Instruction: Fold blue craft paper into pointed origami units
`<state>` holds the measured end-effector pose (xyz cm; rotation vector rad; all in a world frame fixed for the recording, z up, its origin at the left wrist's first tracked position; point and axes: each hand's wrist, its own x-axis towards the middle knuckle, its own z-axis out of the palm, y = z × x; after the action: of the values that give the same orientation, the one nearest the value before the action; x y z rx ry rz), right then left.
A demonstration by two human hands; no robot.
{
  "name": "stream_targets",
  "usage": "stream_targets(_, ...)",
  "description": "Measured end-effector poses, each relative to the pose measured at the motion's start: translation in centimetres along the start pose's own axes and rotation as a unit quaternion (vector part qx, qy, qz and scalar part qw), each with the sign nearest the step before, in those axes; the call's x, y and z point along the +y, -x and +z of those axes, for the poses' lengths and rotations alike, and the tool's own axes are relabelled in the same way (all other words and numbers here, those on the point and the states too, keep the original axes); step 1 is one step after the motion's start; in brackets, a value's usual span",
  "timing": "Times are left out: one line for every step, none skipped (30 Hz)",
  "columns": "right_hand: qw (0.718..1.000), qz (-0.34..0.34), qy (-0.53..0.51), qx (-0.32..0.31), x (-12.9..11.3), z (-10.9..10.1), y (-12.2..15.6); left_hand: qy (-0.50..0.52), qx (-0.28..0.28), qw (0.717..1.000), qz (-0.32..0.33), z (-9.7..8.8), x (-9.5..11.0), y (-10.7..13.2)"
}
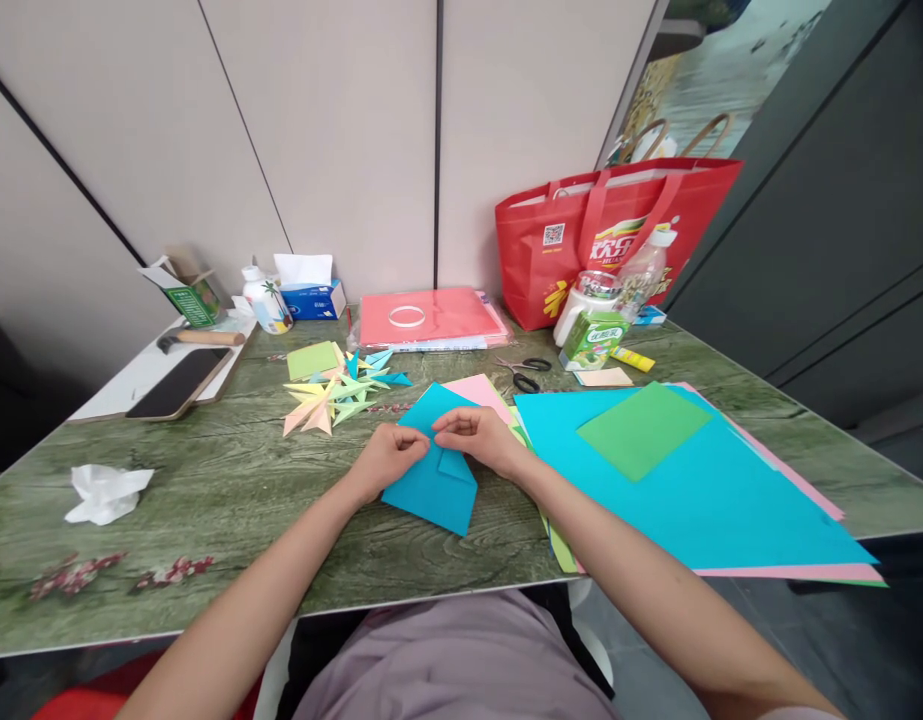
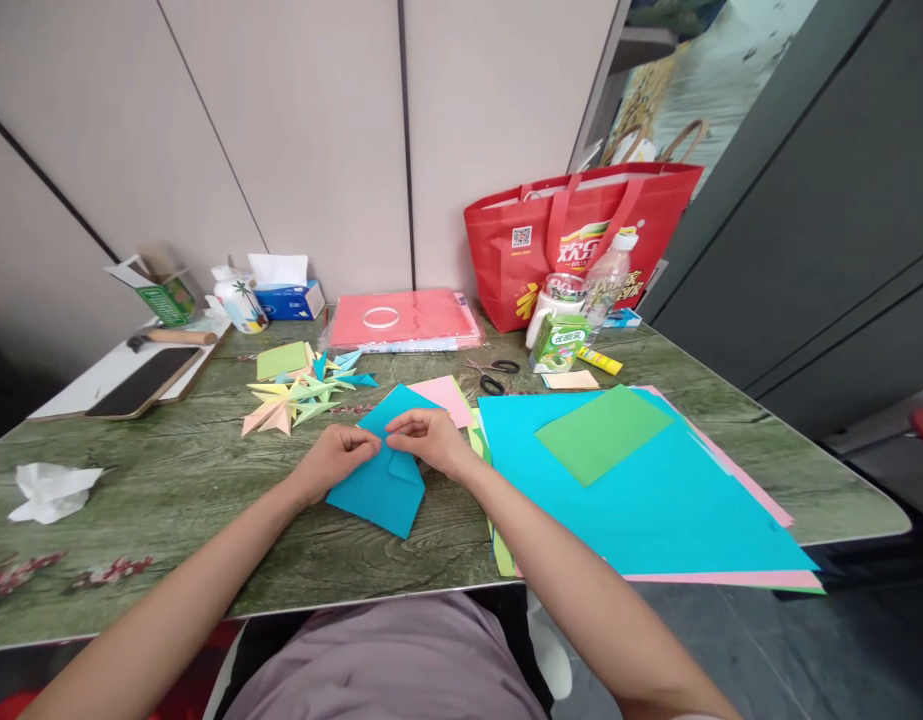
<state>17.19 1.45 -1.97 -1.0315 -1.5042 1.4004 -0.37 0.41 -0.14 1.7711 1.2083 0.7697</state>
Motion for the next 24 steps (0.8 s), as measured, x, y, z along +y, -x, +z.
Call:
stream_targets(1.000, -0.003, -0.003, 0.003, 0.1, 0.0, -0.1, 0.001, 0.001, 1.000, 0.001, 0.0, 0.0, 0.0)
stream_targets(1.000, -0.007, -0.008, 0.005, 0.2, 0.0, -0.1, 0.003, 0.001, 1.000, -0.001, 0.1, 0.0, 0.0)
stream_targets(1.000, -0.010, -0.015, 0.006, 0.2, 0.0, -0.1, 0.006, 0.000, 1.000, -0.006, 0.1, 0.0, 0.0)
stream_targets(1.000, -0.010, -0.020, 0.007, 0.2, 0.1, -0.1, 0.010, -0.003, 1.000, -0.014, 0.1, 0.0, 0.0)
stream_targets(1.000, -0.009, -0.025, 0.007, 0.2, 0.1, -0.1, 0.015, -0.007, 1.000, -0.023, 0.1, 0.0, 0.0)
stream_targets(1.000, -0.006, -0.029, 0.007, 0.1, 0.1, -0.1, 0.021, -0.011, 0.999, -0.031, 0.0, 0.0, 0.0)
stream_targets(0.999, -0.002, -0.032, 0.009, 0.0, 0.1, -0.1, 0.027, -0.014, 0.999, -0.038, 0.0, 0.0, 0.0)
stream_targets(0.999, 0.001, -0.035, 0.012, -0.1, 0.0, -0.1, 0.032, -0.015, 0.998, -0.045, -0.1, 0.0, 0.0)
stream_targets(0.999, 0.004, -0.038, 0.017, -0.1, -0.1, -0.2, 0.037, -0.017, 0.998, -0.052, -0.2, 0.1, 0.0)
stream_targets(0.999, 0.008, -0.041, 0.024, -0.2, -0.2, -0.2, 0.043, -0.018, 0.997, -0.060, -0.3, 0.2, 0.0)
stream_targets(0.998, 0.012, -0.045, 0.031, -0.3, -0.4, -0.2, 0.051, -0.019, 0.996, -0.070, -0.4, 0.3, 0.0)
stream_targets(0.998, 0.017, -0.049, 0.038, -0.4, -0.6, -0.3, 0.061, -0.019, 0.995, -0.080, -0.5, 0.5, 0.0)
stream_targets(0.997, 0.022, -0.052, 0.045, -0.4, -0.7, -0.3, 0.074, -0.018, 0.993, -0.090, -0.6, 0.7, 0.0)
stream_targets(0.997, 0.027, -0.056, 0.053, -0.5, -0.8, -0.3, 0.091, -0.016, 0.991, -0.098, -0.6, 0.9, 0.1)
stream_targets(0.996, 0.028, -0.059, 0.060, -0.6, -0.9, -0.3, 0.109, -0.014, 0.988, -0.106, -0.7, 1.1, 0.1)
stream_targets(0.996, 0.027, -0.062, 0.066, -0.6, -1.0, -0.3, 0.126, -0.012, 0.985, -0.114, -0.7, 1.3, 0.1)
stream_targets(0.995, 0.024, -0.064, 0.069, -0.6, -1.1, -0.4, 0.142, -0.010, 0.983, -0.120, -0.8, 1.4, 0.1)
stream_targets(0.995, 0.021, -0.066, 0.070, -0.6, -1.1, -0.4, 0.153, -0.009, 0.980, -0.125, -0.8, 1.5, 0.1)
stream_targets(0.995, 0.018, -0.068, 0.070, -0.6, -1.1, -0.4, 0.162, -0.007, 0.978, -0.127, -0.8, 1.6, 0.1)
stream_targets(0.995, 0.016, -0.069, 0.068, -0.5, -1.0, -0.4, 0.169, -0.004, 0.977, -0.129, -0.9, 1.6, 0.1)
stream_targets(0.995, 0.015, -0.070, 0.067, -0.4, -1.0, -0.4, 0.174, -0.002, 0.976, -0.131, -0.9, 1.5, 0.1)
stream_targets(0.995, 0.015, -0.072, 0.068, -0.3, -1.1, -0.5, 0.179, -0.001, 0.974, -0.135, -1.0, 1.5, 0.1)
stream_targets(0.994, 0.015, -0.076, 0.071, -0.2, -1.1, -0.5, 0.184, 0.000, 0.973, -0.141, -1.1, 1.4, 0.0)
stream_targets(0.994, 0.015, -0.081, 0.075, -0.2, -1.1, -0.6, 0.188, 0.004, 0.971, -0.149, -1.3, 1.3, 0.0)
